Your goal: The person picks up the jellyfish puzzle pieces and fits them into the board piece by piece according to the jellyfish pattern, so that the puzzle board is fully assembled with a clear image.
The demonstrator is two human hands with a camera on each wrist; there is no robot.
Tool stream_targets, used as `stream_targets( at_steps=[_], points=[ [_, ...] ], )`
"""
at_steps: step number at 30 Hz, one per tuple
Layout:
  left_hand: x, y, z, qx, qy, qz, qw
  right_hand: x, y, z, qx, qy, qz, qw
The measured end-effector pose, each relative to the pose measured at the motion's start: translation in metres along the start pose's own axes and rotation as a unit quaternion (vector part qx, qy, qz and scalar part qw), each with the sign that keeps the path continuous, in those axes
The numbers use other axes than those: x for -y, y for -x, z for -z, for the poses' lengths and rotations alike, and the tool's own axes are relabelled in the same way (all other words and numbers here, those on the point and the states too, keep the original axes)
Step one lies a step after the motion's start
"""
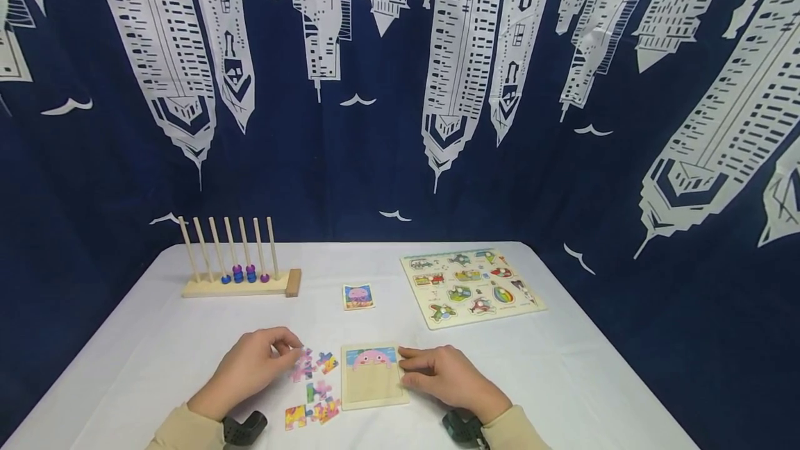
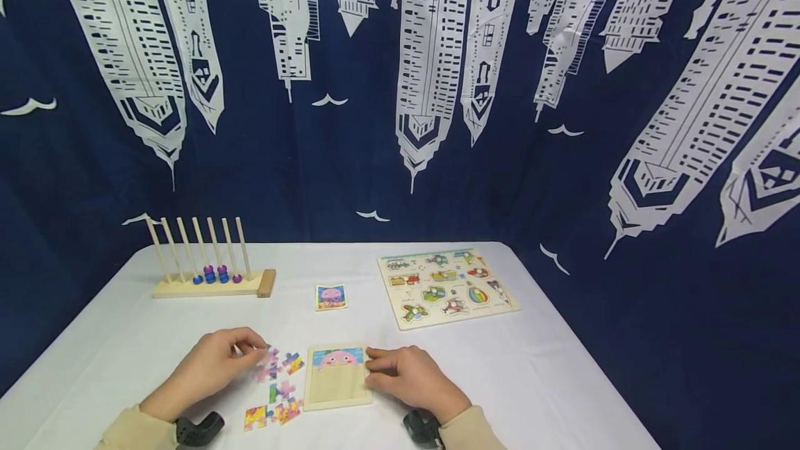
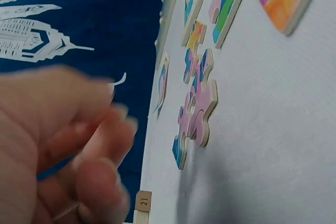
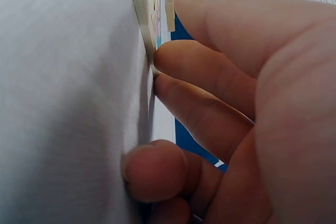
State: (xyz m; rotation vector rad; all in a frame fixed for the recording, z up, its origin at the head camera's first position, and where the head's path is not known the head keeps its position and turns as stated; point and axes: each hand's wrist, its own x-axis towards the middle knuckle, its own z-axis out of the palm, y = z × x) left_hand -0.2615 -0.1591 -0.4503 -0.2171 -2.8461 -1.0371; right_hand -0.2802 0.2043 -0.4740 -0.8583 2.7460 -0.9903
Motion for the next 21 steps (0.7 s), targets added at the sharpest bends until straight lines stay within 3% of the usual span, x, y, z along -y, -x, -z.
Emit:
stream_targets(
  at_steps=[8, 14, 17, 21],
  points=[
    [0.005, 0.003, -0.004, 0.084, -0.003, -0.058, 0.9948, 0.003, 0.0, 0.0, 0.002, -0.009, 0.006, 0.9999],
    [0.011, 0.003, -0.005, 0.176, 0.044, -0.109, 0.9774, 0.004, 0.002, 0.003, 0.004, -0.013, 0.008, 0.9999],
    [0.013, 0.002, -0.006, 0.181, 0.041, -0.112, 0.9763, 0.004, 0.002, 0.002, 0.005, -0.012, 0.007, 0.9999],
    [0.014, 0.001, -0.008, 0.13, -0.012, -0.082, 0.988, 0.003, 0.001, 0.003, 0.006, -0.011, 0.0, 0.9999]
  ],
)
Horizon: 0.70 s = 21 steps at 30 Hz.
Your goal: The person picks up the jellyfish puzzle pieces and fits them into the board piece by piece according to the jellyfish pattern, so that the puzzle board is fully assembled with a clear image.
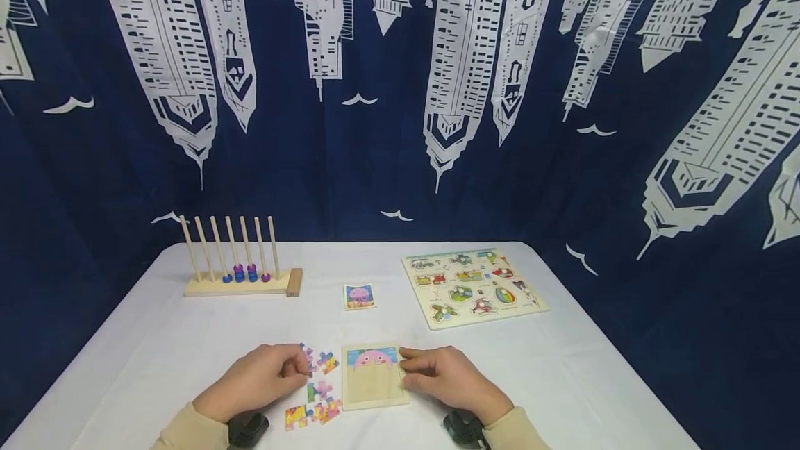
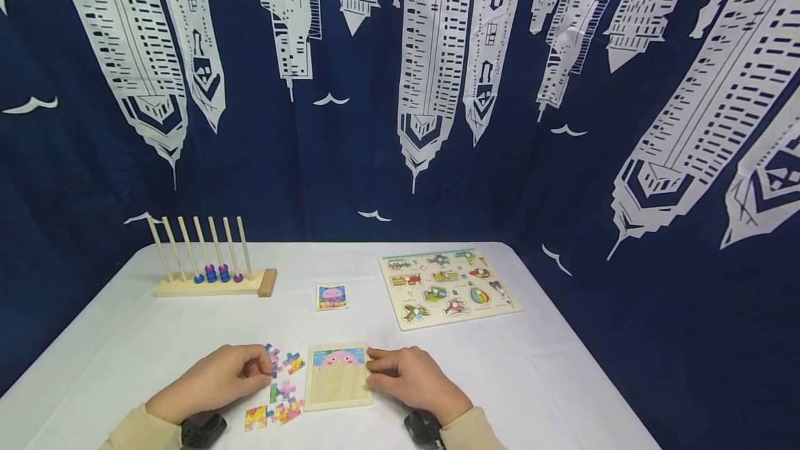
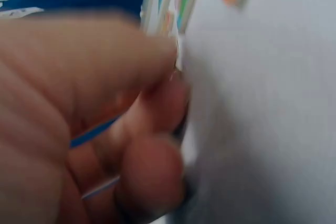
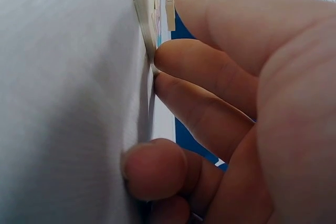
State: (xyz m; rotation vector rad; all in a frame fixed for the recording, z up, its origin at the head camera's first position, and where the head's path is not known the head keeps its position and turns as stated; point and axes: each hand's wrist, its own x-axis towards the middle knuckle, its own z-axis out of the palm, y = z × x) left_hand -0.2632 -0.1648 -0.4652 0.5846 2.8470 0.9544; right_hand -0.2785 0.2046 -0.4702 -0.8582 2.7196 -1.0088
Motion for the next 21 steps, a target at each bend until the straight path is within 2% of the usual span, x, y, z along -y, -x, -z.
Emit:
stream_targets(
  at_steps=[4, 7, 16, 21],
  points=[
    [0.0016, 0.0001, 0.002, -0.067, -0.046, 0.075, 0.9939, 0.0004, 0.0, 0.0002, -0.001, 0.001, 0.002, 1.0],
    [0.0027, 0.0006, 0.004, -0.086, -0.047, 0.104, 0.9897, 0.0007, 0.0001, 0.0002, -0.001, 0.001, 0.002, 1.0],
    [0.0045, -0.0031, 0.0014, -0.05, -0.022, 0.1, 0.9935, -0.0005, -0.0004, 0.0002, 0.0, 0.005, 0.001, 1.0],
    [0.0035, -0.0046, 0.0016, -0.043, -0.023, 0.094, 0.9944, 0.0008, 0.0004, 0.0003, -0.002, 0.008, 0.007, 0.9999]
  ],
)
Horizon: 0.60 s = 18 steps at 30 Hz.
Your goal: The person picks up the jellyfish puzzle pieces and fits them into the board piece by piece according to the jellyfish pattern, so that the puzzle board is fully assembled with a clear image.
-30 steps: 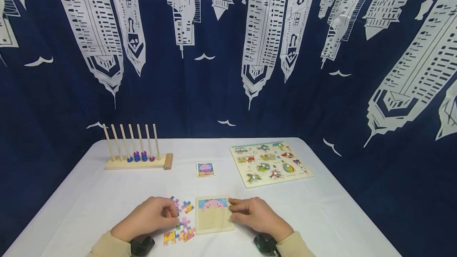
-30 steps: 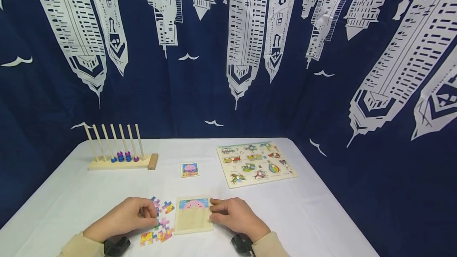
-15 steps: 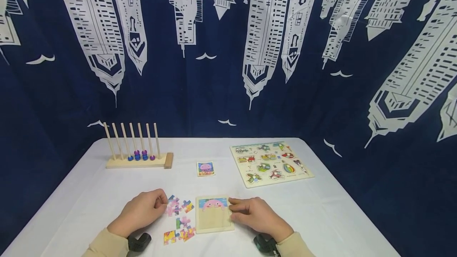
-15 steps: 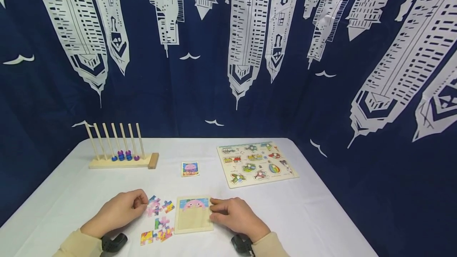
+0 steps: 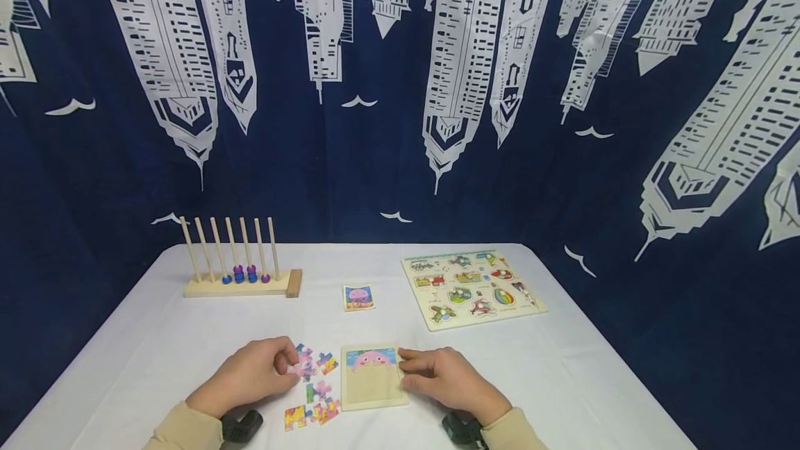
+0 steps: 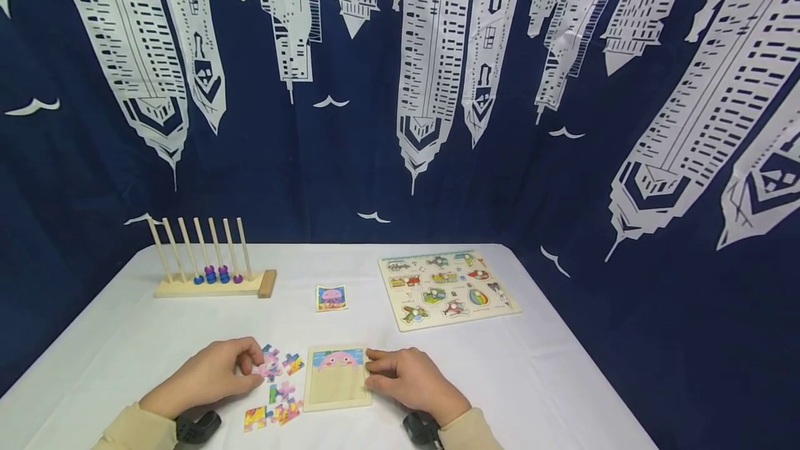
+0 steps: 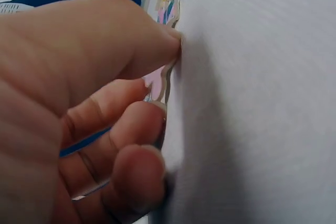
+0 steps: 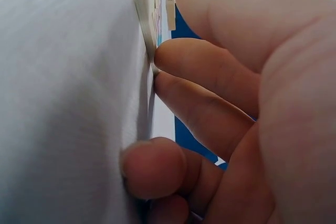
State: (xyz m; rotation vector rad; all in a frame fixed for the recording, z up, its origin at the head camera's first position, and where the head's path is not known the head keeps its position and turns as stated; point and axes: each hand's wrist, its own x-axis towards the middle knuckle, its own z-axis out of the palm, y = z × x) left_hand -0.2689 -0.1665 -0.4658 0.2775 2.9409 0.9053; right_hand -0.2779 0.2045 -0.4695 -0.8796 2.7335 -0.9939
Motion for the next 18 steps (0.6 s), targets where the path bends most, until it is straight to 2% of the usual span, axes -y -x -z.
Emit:
stream_targets(
  at_steps=[8, 12, 14, 18],
  points=[
    [0.0012, 0.0017, 0.0022, 0.0, -0.007, -0.034, 0.9994, 0.0014, 0.0003, -0.0009, -0.002, 0.008, -0.002, 1.0],
    [0.0026, 0.0016, 0.0053, 0.0, -0.017, -0.035, 0.9992, 0.0017, 0.0006, -0.0011, -0.003, 0.009, 0.001, 1.0],
    [0.0038, 0.0007, 0.006, -0.013, -0.023, -0.032, 0.9992, 0.0016, 0.0005, -0.0007, -0.003, 0.009, 0.004, 1.0],
    [0.007, -0.0025, 0.0042, -0.064, -0.029, -0.02, 0.9974, 0.0017, 0.0003, 0.0002, -0.002, 0.008, 0.003, 1.0]
  ],
)
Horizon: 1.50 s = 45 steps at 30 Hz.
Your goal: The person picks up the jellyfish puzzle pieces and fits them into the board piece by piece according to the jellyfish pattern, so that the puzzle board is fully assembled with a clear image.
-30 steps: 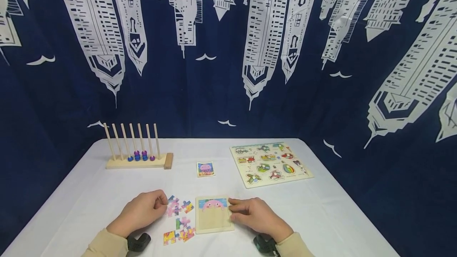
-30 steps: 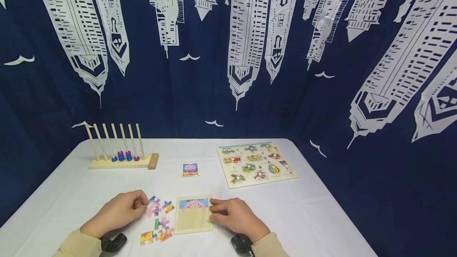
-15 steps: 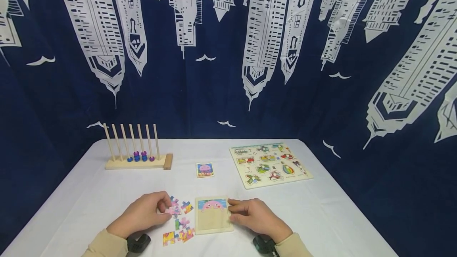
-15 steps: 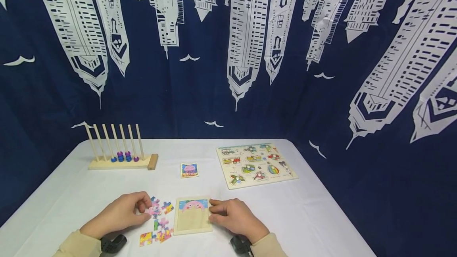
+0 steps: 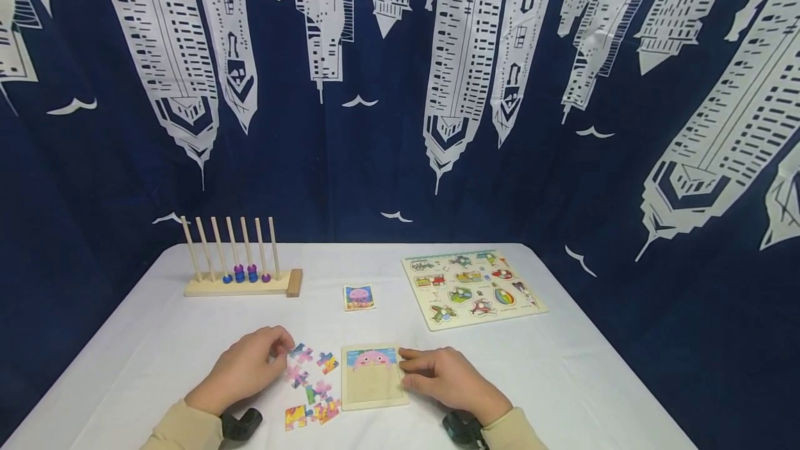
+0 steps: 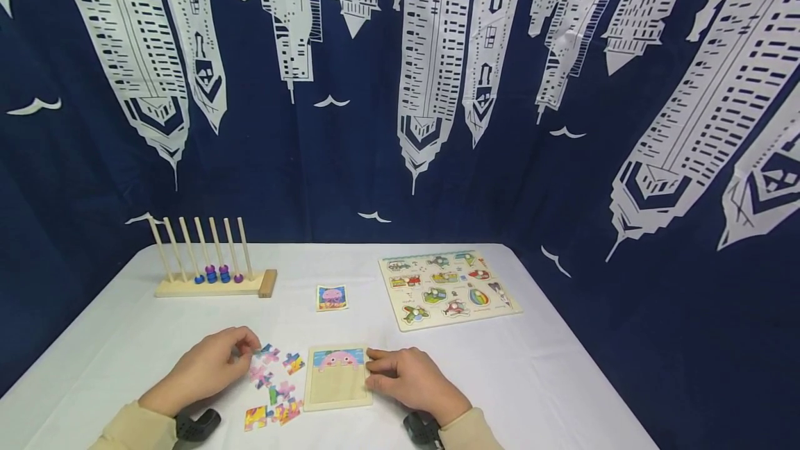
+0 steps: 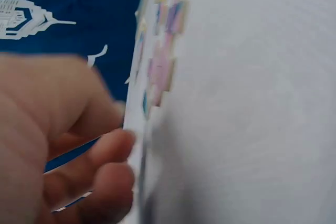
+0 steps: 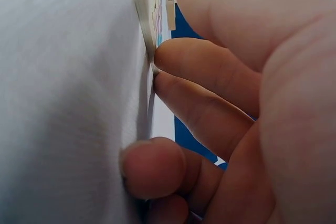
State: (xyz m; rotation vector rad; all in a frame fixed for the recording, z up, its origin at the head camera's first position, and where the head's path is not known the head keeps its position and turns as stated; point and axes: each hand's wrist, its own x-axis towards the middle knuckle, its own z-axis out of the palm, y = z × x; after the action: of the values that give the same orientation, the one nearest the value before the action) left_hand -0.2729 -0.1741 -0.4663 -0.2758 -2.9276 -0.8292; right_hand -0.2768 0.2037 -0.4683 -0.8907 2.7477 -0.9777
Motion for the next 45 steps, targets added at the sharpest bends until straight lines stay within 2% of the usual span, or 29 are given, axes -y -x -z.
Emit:
stream_targets(
  at_steps=[3, 10, 18, 28, 34, 41, 45],
  points=[
    [0.002, -0.003, -0.003, -0.022, 0.009, 0.01, 0.9997, 0.0, 0.0, 0.0, -0.001, 0.001, 0.002, 1.0],
    [0.005, -0.005, -0.01, -0.009, -0.007, 0.003, 0.9999, 0.0, 0.0, -0.001, 0.0, 0.0, 0.002, 1.0],
    [0.002, -0.006, -0.014, -0.026, -0.012, 0.001, 0.9996, 0.0, 0.0, -0.001, -0.002, -0.001, 0.001, 1.0],
    [-0.002, -0.005, -0.015, -0.047, -0.009, 0.023, 0.9986, -0.001, 0.0, -0.001, -0.002, -0.007, -0.001, 1.0],
    [-0.002, -0.005, -0.017, -0.047, -0.003, 0.032, 0.9984, 0.0, 0.0, -0.001, -0.003, -0.003, -0.001, 1.0],
    [-0.006, -0.005, -0.015, -0.039, 0.003, 0.061, 0.9974, -0.001, 0.0, -0.002, -0.004, -0.002, -0.001, 1.0],
    [-0.007, -0.004, -0.015, -0.043, 0.011, 0.06, 0.9972, -0.001, -0.001, -0.002, -0.004, 0.002, 0.001, 1.0]
  ],
)
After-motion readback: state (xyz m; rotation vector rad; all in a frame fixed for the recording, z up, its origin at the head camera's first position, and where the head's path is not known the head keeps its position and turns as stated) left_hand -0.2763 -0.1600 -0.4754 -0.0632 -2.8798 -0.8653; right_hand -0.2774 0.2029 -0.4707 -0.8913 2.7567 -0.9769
